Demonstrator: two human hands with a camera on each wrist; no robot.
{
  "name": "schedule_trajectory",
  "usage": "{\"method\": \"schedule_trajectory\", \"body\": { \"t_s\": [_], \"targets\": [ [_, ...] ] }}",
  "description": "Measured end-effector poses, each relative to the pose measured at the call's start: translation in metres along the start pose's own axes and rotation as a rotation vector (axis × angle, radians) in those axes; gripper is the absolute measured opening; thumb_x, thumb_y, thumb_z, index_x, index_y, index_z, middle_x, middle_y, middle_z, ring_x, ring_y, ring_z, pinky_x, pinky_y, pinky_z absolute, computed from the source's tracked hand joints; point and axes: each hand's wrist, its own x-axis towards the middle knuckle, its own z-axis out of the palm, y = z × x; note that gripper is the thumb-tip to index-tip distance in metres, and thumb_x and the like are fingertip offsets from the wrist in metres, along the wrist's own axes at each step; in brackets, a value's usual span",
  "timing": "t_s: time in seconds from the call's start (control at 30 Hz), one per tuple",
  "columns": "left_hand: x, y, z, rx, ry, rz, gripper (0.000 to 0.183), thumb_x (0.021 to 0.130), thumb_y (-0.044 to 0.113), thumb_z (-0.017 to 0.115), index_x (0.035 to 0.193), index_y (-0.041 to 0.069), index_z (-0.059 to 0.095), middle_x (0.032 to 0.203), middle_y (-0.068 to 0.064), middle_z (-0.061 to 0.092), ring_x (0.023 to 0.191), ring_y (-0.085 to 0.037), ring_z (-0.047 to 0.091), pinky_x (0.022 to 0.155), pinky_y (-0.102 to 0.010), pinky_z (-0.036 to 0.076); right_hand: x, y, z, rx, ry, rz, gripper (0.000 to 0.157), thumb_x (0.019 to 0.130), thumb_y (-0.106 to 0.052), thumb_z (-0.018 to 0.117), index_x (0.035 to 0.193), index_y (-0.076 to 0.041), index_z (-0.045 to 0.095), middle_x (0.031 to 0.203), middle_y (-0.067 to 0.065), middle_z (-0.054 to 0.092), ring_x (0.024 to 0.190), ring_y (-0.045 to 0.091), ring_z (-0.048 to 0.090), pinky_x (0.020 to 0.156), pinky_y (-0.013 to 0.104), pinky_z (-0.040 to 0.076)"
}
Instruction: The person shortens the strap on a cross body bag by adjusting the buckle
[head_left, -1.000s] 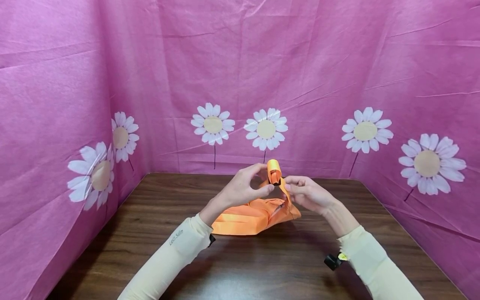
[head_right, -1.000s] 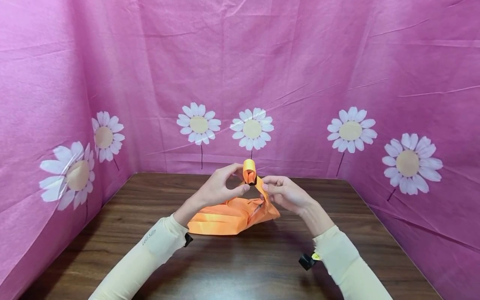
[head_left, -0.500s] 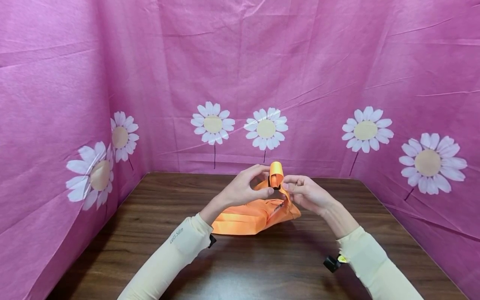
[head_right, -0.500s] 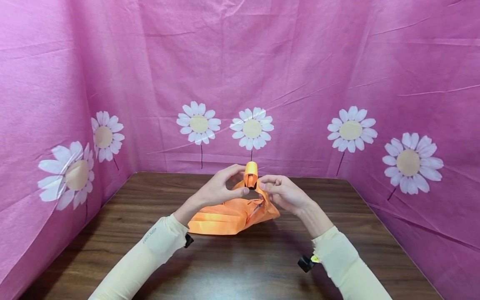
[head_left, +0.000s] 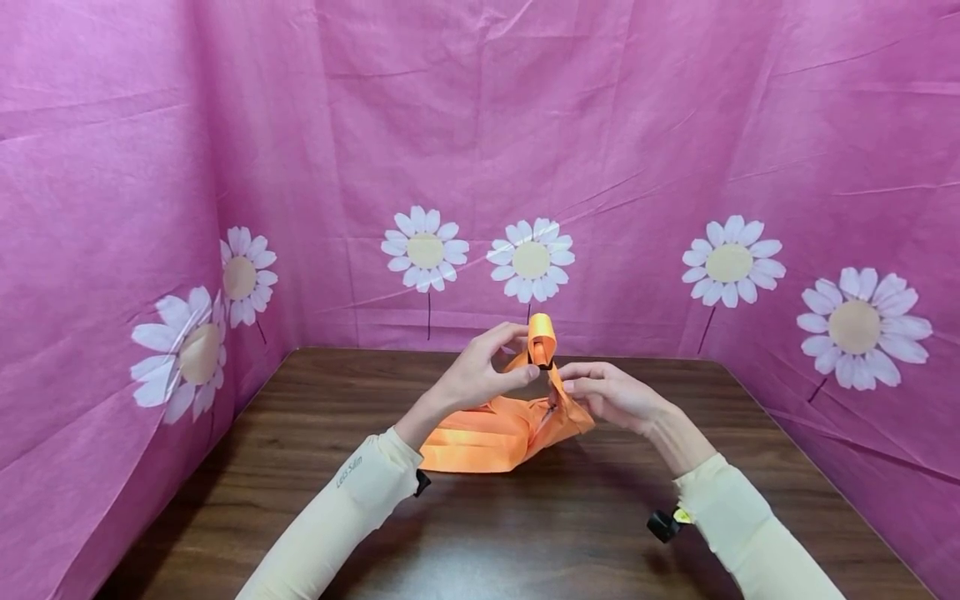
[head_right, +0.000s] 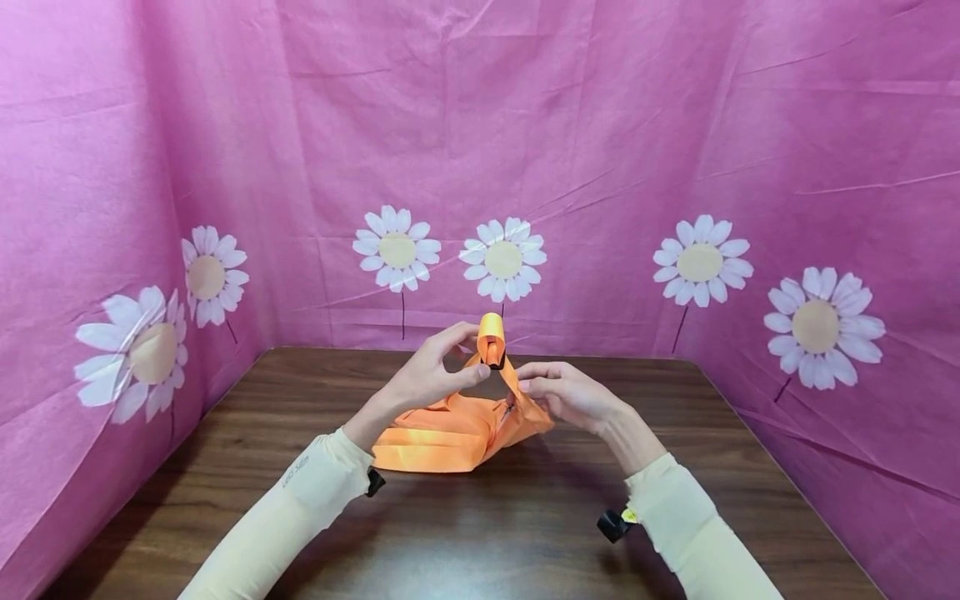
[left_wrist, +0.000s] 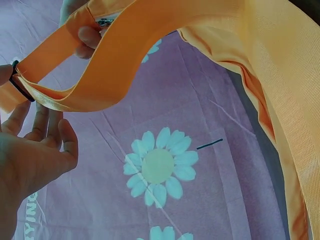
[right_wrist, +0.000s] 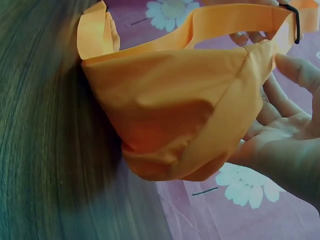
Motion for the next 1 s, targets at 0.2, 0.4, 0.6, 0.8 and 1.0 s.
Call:
{"method": "schedule_trajectory", "body": {
  "t_s": [0.2, 0.4, 0.6, 0.8, 1.0],
  "targets": [
    [-0.001, 0.001, 0.0, -0.013, -0.005, 0.005, 0.05, 0.093, 0.032, 0.073, 0.138, 0.015, 0.06, 0.12, 0.007, 0.062, 0.108, -0.01, 0.059, 0.089, -0.036, 0.047, 0.0, 0.002, 0.001, 0.056, -0.004, -0.015, 0.025, 0.105, 0.0, 0.049, 0.122, 0.0, 0.067, 0.106, 0.015, 0.07, 0.098, 0.022, 0.067, 0.088, 0.035, 0.055],
    [-0.001, 0.001, 0.0, -0.028, -0.008, -0.006, 0.048, 0.093, 0.032, 0.073, 0.137, 0.015, 0.061, 0.116, 0.007, 0.061, 0.108, -0.012, 0.059, 0.089, -0.039, 0.048, 0.0, -0.002, 0.004, 0.086, 0.013, -0.024, 0.029, 0.106, 0.001, 0.045, 0.123, 0.0, 0.068, 0.105, 0.013, 0.07, 0.097, 0.02, 0.067, 0.087, 0.033, 0.054],
    [-0.001, -0.001, 0.003, -0.06, -0.015, -0.006, 0.046, 0.093, 0.029, 0.075, 0.135, 0.017, 0.062, 0.114, 0.005, 0.062, 0.105, -0.011, 0.061, 0.086, -0.036, 0.049, 0.001, -0.007, 0.009, 0.088, 0.033, -0.06, 0.029, 0.106, 0.002, 0.045, 0.126, 0.002, 0.066, 0.107, 0.012, 0.071, 0.097, 0.019, 0.068, 0.087, 0.032, 0.055],
    [0.0, -0.001, 0.005, -0.067, -0.01, -0.01, 0.039, 0.092, 0.026, 0.076, 0.129, 0.017, 0.065, 0.112, 0.005, 0.061, 0.104, -0.014, 0.061, 0.086, -0.036, 0.052, 0.003, -0.011, 0.014, 0.078, 0.093, -0.099, 0.026, 0.106, 0.0, 0.048, 0.123, 0.0, 0.067, 0.109, 0.012, 0.071, 0.096, 0.02, 0.069, 0.085, 0.033, 0.056],
    [0.0, -0.002, 0.007, -0.066, 0.001, -0.031, 0.033, 0.093, 0.026, 0.076, 0.123, 0.016, 0.067, 0.112, 0.003, 0.062, 0.105, -0.018, 0.061, 0.087, -0.039, 0.051, 0.002, -0.014, 0.02, 0.03, 0.202, -0.101, 0.022, 0.105, -0.002, 0.054, 0.122, -0.002, 0.067, 0.109, 0.011, 0.069, 0.095, 0.019, 0.067, 0.082, 0.032, 0.057]
  ]
}}
